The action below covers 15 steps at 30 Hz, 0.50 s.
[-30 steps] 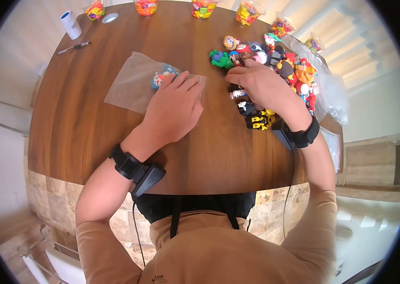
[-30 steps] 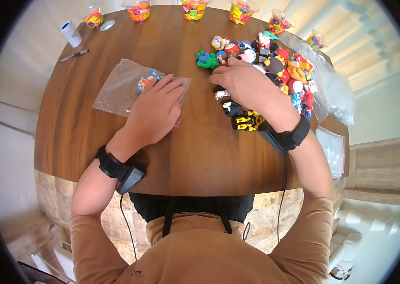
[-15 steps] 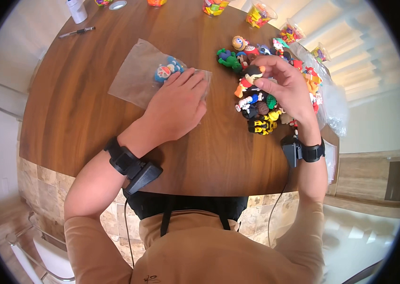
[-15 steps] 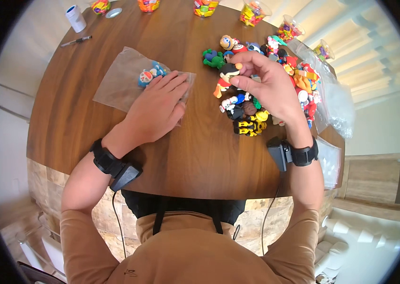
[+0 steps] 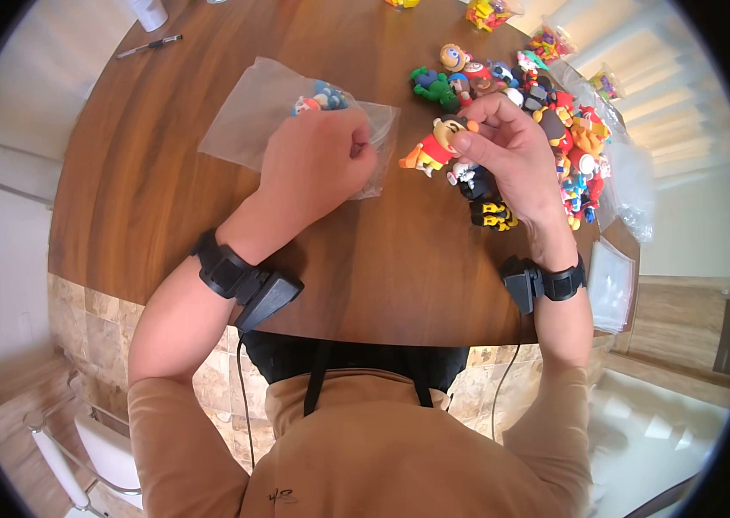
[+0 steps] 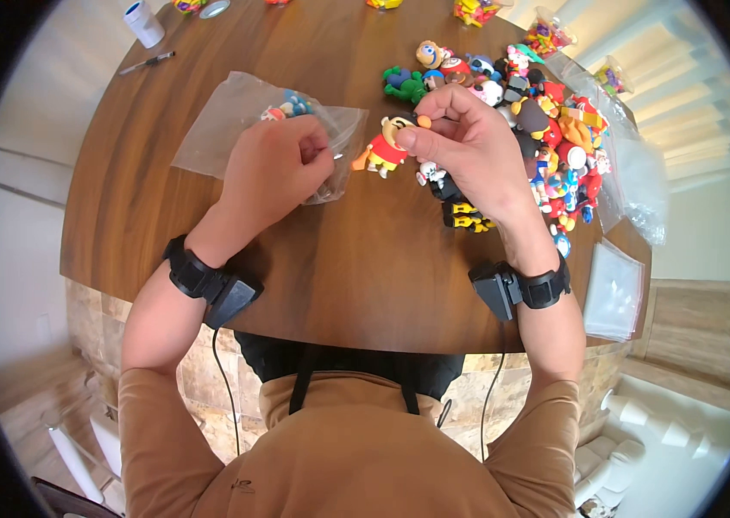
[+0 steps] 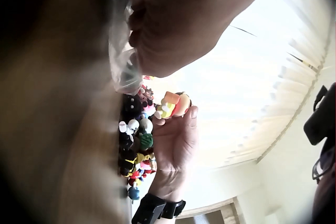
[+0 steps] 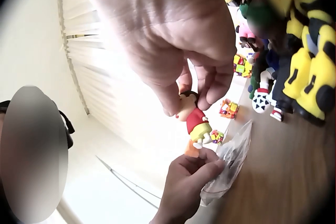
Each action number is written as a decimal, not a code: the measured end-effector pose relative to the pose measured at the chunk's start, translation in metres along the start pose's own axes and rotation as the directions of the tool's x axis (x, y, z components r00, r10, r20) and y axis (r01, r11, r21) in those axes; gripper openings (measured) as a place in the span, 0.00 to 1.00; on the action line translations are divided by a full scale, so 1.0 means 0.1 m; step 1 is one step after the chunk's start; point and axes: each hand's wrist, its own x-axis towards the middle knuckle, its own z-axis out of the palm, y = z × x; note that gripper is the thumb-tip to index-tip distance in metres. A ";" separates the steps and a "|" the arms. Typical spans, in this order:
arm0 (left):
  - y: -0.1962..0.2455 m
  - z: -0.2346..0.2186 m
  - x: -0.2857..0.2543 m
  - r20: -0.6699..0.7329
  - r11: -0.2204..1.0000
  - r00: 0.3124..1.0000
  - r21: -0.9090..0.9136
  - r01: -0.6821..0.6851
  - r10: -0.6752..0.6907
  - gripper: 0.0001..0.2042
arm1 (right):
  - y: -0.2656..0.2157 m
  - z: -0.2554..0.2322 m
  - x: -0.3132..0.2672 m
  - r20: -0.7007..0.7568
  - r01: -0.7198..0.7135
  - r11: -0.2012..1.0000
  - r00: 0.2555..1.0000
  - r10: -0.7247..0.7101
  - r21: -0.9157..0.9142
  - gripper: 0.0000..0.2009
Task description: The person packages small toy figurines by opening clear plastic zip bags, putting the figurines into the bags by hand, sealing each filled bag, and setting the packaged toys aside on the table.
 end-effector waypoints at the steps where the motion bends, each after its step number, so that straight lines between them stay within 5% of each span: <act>1: -0.01 0.00 0.00 0.003 1.000 1.000 0.005 0.005 -0.005 0.04 | 0.02 0.03 0.01 0.003 -0.003 1.000 1.000 0.003 0.007 0.11; 7: 0.05 -0.07 0.01 -0.012 0.964 0.999 -0.263 0.045 -0.049 0.06 | 0.14 0.15 0.04 0.004 0.006 0.994 1.000 -0.006 -0.107 0.10; 15: 0.05 -0.08 0.02 0.224 0.853 0.975 -0.505 0.129 -0.015 0.10 | 0.19 0.14 0.06 0.006 0.018 0.997 1.000 -0.017 -0.073 0.10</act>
